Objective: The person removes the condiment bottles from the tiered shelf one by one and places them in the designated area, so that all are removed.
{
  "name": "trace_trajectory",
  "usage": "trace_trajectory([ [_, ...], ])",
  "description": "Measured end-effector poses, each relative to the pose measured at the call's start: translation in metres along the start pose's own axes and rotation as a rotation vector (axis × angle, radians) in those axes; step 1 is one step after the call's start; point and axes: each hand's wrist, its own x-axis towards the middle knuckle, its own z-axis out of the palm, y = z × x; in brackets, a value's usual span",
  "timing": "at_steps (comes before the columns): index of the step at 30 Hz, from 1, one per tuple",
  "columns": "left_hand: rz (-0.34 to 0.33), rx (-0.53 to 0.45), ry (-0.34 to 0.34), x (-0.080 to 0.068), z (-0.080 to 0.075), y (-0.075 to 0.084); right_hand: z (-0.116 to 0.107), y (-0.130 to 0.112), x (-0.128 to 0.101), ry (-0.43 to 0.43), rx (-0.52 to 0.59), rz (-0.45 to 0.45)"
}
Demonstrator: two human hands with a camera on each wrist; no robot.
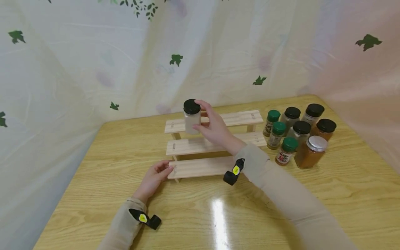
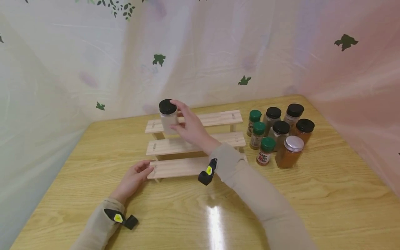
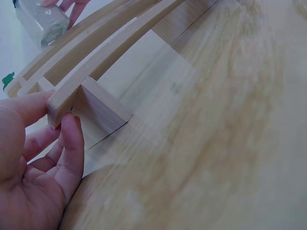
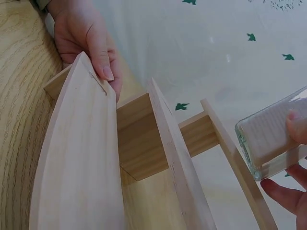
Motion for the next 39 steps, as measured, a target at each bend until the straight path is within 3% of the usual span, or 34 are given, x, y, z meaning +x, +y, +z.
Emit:
trace_trajectory([
  [15, -0.006, 0.026, 0.024, 0.002, -0.002, 0.002, -0.021, 0.000, -0.032, -0.024, 0.014, 0.083],
  [26, -0.004, -0.008, 0.005, 0.004, 0.000, 0.002, -0.058, 0.000, -0.068, -0.131, -0.127, 0.070],
  [31, 0.001, -0.001, 0.007, 0.004, 0.001, 0.000, -0.082, -0.003, -0.091, -0.125, -0.185, 0.074],
  [34, -0.005, 0.015, 0.014, 0.003, 0.000, -0.001, -0.097, -0.004, -0.104, -0.088, -0.181, 0.003],
  [39, -0.008, 0.039, 0.029, 0.002, 0.000, -0.002, -0.126, -0.003, -0.118, -0.029, -0.064, -0.236],
])
